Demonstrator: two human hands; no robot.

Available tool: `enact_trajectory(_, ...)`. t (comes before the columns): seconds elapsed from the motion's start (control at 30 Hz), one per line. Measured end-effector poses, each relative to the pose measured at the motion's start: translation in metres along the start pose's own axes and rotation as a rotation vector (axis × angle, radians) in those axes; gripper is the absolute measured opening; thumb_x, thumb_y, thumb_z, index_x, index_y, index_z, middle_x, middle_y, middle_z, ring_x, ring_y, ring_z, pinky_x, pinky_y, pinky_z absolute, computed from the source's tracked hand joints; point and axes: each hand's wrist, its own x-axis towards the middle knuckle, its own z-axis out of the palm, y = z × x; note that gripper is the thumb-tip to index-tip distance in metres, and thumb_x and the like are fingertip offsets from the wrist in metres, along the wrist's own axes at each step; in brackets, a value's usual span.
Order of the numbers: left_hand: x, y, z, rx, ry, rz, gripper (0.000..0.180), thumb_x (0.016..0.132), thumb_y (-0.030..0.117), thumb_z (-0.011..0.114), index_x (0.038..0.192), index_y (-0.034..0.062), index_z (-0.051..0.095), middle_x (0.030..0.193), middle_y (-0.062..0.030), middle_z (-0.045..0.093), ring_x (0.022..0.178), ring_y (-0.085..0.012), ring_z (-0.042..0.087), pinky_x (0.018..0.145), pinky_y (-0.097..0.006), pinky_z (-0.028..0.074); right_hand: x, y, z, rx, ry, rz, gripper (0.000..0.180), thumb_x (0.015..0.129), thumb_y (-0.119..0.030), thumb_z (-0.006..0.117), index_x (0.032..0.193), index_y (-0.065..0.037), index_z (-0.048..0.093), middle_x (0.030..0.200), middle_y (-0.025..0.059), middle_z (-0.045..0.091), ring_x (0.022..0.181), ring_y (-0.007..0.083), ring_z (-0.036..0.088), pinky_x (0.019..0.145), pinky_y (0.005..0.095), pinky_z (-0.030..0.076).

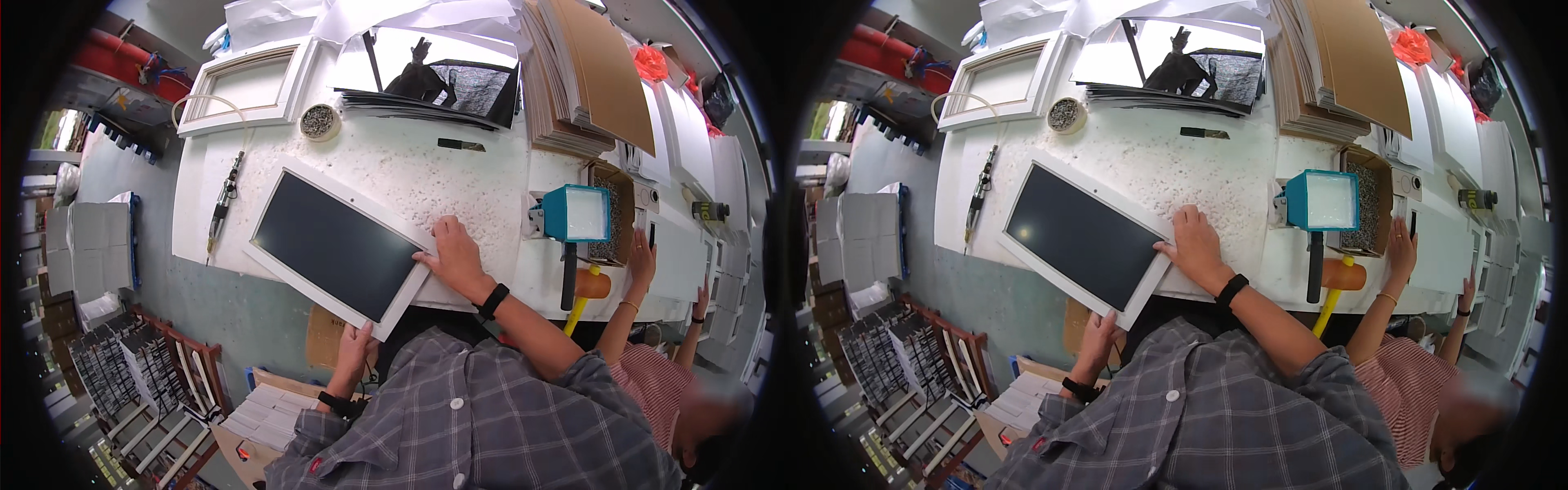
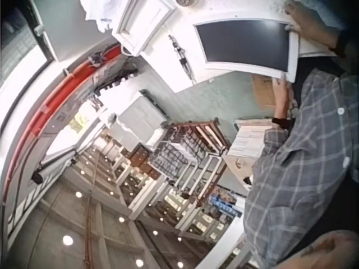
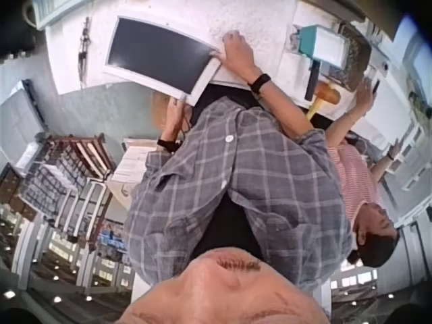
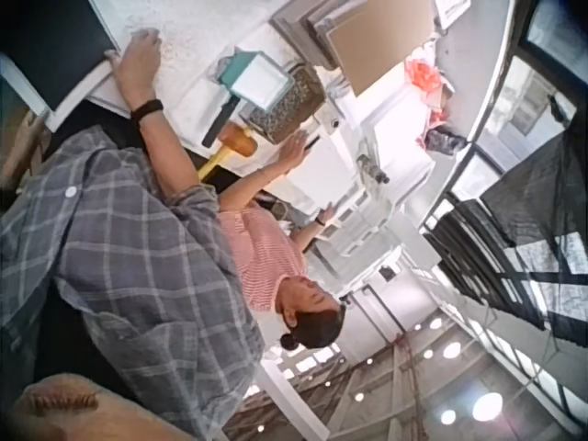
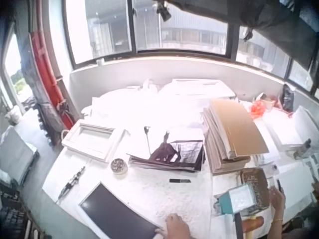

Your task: The person uses a pneumatic screwdriver to fasten screws into a white rectangular frame on a workbench. After securing the frame, they pick up a black mesh screen and place it into the frame's recess. The person then handles a small blue container of fasteners and places it on the workbench.

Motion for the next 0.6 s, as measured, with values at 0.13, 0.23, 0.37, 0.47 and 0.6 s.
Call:
enact_trajectory(0.13, -0.006, -0.013, 0.013, -0.24, 0.11, 0.155, 0.033, 0.102, 0.015, 0.063, 0.129, -0.0013, 0.051, 0.11, -0.0079, 0.063, 0.096, -0.0144, 0.066, 0.084, -0.031, 0.058, -0.016, -0.007, 0.003, 0.049, -0.014, -0.073, 0.061, 0.08, -0.037, 0.083, 0.114, 0.004, 0.053, 0.117, 0.0186, 0.05, 0.102, 0.0361, 0.058, 0.082, 0.0454, 0.053)
enact_trajectory(0.23, -0.024, -0.005, -0.003, -0.323, 0.066, 0.199, 0.029, 0.102, 0.014, 0.062, 0.125, -0.0016, 0.053, 0.111, -0.0096, 0.064, 0.101, -0.0199, 0.069, 0.092, -0.037, 0.058, -0.023, -0.009, 0.0, 0.28, -0.149, 0.018, 0.06, 0.086, -0.034, 0.08, 0.122, 0.006, 0.052, 0.111, 0.0196, 0.06, 0.096, 0.0329, 0.063, 0.081, 0.041, 0.053)
enact_trajectory(0.37, -0.049, 0.007, -0.011, -0.41, 0.076, 0.206, 0.026, 0.101, 0.014, 0.062, 0.121, -0.0008, 0.054, 0.109, -0.0099, 0.065, 0.1, -0.0208, 0.07, 0.091, -0.039, 0.06, -0.025, -0.022, 0.003, 0.779, -0.405, 0.223, 0.049, 0.092, -0.026, 0.076, 0.122, 0.007, 0.057, 0.1, 0.0126, 0.07, 0.089, 0.0177, 0.065, 0.079, 0.0328, 0.052)
enact_trajectory(0.47, -0.062, 0.009, -0.004, -0.493, 0.167, 0.234, 0.03, 0.1, 0.014, 0.064, 0.124, 0.0006, 0.052, 0.111, -0.0088, 0.062, 0.101, -0.0213, 0.069, 0.093, -0.04, 0.061, -0.019, -0.035, -0.001, 0.819, -0.544, 0.244, 0.042, 0.092, -0.023, 0.075, 0.118, 0.006, 0.06, 0.099, 0.0107, 0.068, 0.089, 0.0161, 0.064, 0.079, 0.0317, 0.052)
enact_trajectory(0.6, -0.068, 0.009, 0.006, -0.538, 0.208, 0.314, 0.032, 0.098, 0.012, 0.067, 0.124, 0.0009, 0.051, 0.114, -0.009, 0.061, 0.102, -0.0222, 0.069, 0.092, -0.039, 0.063, -0.03, -0.045, 0.007, 0.954, -0.509, 0.293, 0.04, 0.091, -0.023, 0.074, 0.114, 0.008, 0.062, 0.099, 0.0121, 0.069, 0.089, 0.0174, 0.064, 0.081, 0.0316, 0.052)
